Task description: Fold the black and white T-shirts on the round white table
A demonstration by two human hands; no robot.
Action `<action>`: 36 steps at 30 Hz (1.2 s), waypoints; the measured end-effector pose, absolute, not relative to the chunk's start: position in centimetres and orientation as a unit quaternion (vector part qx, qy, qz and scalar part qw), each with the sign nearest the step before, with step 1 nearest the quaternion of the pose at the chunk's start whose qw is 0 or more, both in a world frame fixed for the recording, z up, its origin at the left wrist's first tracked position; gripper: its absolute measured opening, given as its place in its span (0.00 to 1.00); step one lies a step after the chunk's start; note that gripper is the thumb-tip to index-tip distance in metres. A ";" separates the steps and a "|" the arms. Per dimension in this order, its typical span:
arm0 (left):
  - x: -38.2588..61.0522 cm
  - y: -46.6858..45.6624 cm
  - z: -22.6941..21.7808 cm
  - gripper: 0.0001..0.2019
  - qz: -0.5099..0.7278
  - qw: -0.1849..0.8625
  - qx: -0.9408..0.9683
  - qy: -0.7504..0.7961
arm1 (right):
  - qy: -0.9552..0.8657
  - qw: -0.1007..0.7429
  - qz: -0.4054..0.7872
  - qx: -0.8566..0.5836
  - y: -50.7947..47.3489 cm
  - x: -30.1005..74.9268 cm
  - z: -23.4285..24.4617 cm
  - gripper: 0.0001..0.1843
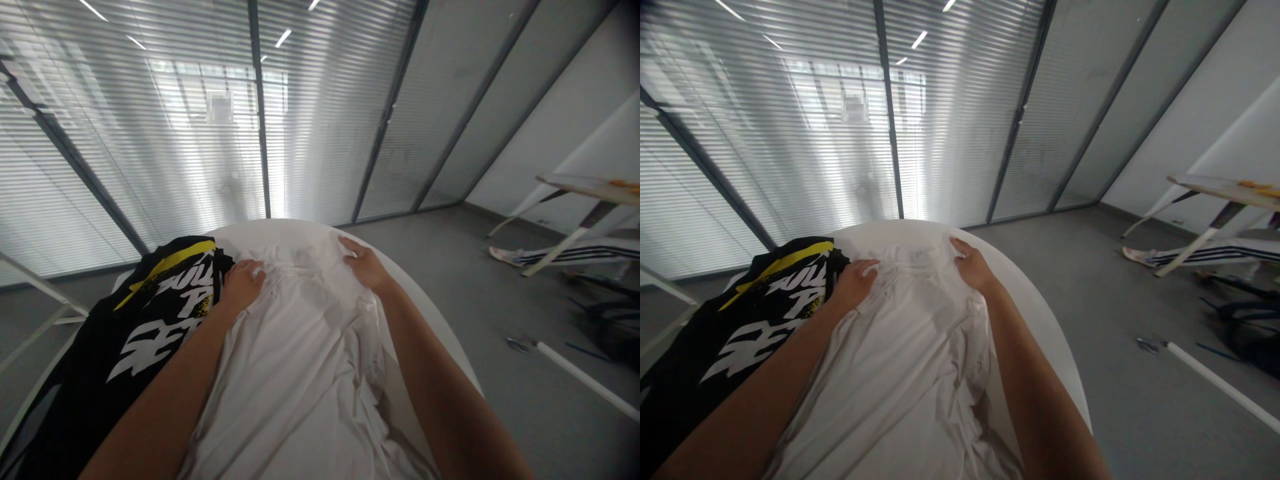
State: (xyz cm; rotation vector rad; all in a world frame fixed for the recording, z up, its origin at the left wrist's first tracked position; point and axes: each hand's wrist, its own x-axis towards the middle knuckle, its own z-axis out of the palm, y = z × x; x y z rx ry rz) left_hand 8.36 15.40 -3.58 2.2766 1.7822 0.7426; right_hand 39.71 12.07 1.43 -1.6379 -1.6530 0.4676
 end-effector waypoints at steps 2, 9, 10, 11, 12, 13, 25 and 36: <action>8.7 15.4 -3.0 0.19 0.321 0.141 0.743 0.570 | -0.686 0.340 0.161 -0.623 12.0 38.7 1.7 0.35; 10.9 14.3 -1.2 0.26 0.398 0.409 0.674 0.469 | -0.816 0.265 0.096 -0.505 11.2 35.3 1.8 0.38; 11.1 14.1 -1.1 0.27 0.404 0.437 0.658 0.461 | -0.829 0.256 0.089 -0.490 10.9 34.7 1.8 0.39; 11.3 14.0 -1.0 0.28 0.410 0.458 0.645 0.454 | -0.840 0.245 0.084 -0.478 10.6 34.1 1.8 0.39; 11.4 13.8 -1.0 0.28 0.415 0.476 0.634 0.446 | -0.849 0.233 0.082 -0.468 10.2 33.5 1.9 0.39; 11.4 13.7 -0.9 0.29 0.419 0.493 0.624 0.438 | -0.857 0.220 0.083 -0.459 9.9 32.8 1.9 0.39; 11.2 13.7 -0.7 0.19 0.426 0.429 0.634 0.483 | -0.835 0.109 0.142 -0.521 6.5 29.5 4.2 0.28; 11.2 14.0 0.1 0.13 0.416 0.427 0.593 0.541 | -0.843 -0.072 0.177 -0.502 6.0 31.2 6.5 0.13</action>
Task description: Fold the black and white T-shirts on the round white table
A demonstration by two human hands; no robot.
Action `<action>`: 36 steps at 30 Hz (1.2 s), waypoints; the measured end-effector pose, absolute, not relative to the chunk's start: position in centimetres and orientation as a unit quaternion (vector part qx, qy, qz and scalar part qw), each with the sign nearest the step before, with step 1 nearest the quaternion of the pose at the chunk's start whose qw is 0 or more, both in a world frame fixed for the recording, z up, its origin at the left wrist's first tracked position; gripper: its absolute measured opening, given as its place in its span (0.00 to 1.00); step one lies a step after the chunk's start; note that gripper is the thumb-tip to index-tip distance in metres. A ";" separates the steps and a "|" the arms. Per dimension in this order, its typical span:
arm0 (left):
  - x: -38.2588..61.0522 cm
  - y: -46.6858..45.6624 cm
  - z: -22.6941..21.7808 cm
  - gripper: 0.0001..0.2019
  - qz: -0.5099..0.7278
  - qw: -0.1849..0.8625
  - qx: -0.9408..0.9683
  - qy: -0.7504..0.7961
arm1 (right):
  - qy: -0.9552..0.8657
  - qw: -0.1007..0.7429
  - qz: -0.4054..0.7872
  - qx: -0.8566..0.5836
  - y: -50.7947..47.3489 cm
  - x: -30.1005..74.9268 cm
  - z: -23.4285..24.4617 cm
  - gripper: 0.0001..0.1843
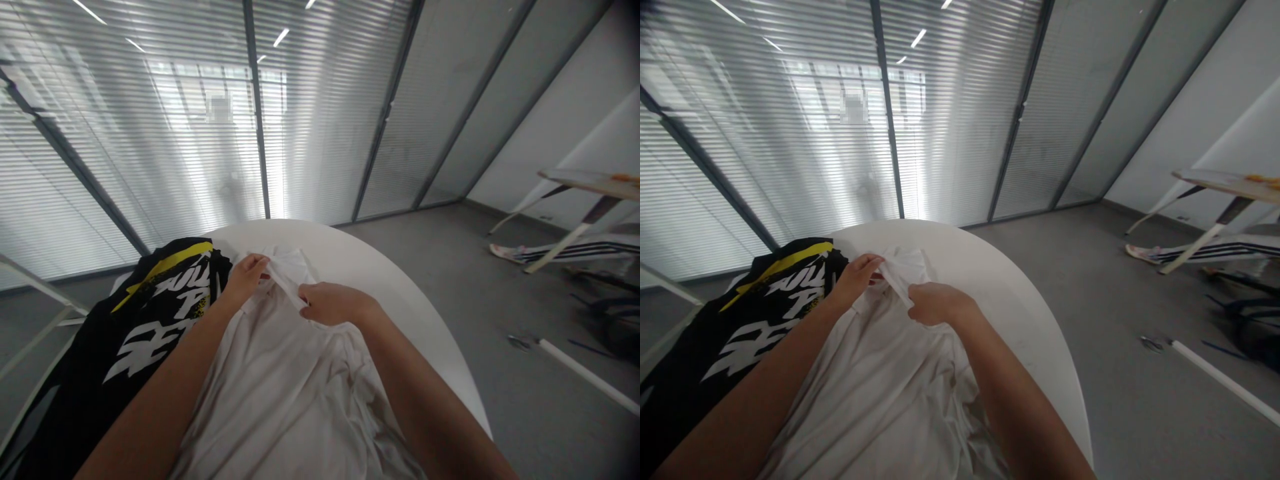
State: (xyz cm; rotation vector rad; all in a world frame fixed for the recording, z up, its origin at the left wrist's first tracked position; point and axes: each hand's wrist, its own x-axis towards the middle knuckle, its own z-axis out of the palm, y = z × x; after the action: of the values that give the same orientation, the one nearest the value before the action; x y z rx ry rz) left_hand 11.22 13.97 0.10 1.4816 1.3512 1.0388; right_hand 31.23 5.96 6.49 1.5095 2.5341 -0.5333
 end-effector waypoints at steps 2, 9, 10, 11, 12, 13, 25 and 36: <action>11.4 13.8 0.2 0.14 0.411 0.432 0.582 0.553 | 0.856 0.037 -0.184 0.481 6.0 31.1 6.5 0.11; 10.2 13.7 0.9 0.20 0.408 0.415 0.599 0.550 | 0.866 -0.085 -0.231 0.435 5.9 29.3 5.5 0.08; 9.9 13.8 1.2 0.20 0.402 0.410 0.603 0.554 | 0.864 -0.086 -0.235 0.436 6.0 29.2 5.2 0.08; 9.6 13.9 1.6 0.21 0.395 0.404 0.607 0.559 | 0.863 -0.088 -0.238 0.437 6.0 29.0 5.0 0.08; 9.4 13.9 2.0 0.21 0.390 0.400 0.611 0.561 | 0.861 -0.091 -0.240 0.439 6.1 28.9 4.7 0.07; 9.1 14.0 2.4 0.22 0.386 0.396 0.615 0.561 | 0.860 -0.097 -0.243 0.439 6.1 28.8 4.5 0.07; 7.2 18.0 5.0 0.26 0.434 0.534 0.526 0.500 | 0.769 -0.394 -0.326 0.383 6.8 25.9 2.0 0.05; 5.3 23.0 1.9 0.25 0.364 0.395 0.558 0.632 | 0.855 -0.282 -0.271 0.341 7.1 25.4 0.0 0.17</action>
State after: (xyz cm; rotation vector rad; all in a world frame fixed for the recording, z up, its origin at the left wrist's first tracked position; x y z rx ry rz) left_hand 5.29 22.97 1.88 1.4147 1.6037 0.9238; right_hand 25.43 7.09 -0.04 1.3185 3.3090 -1.0509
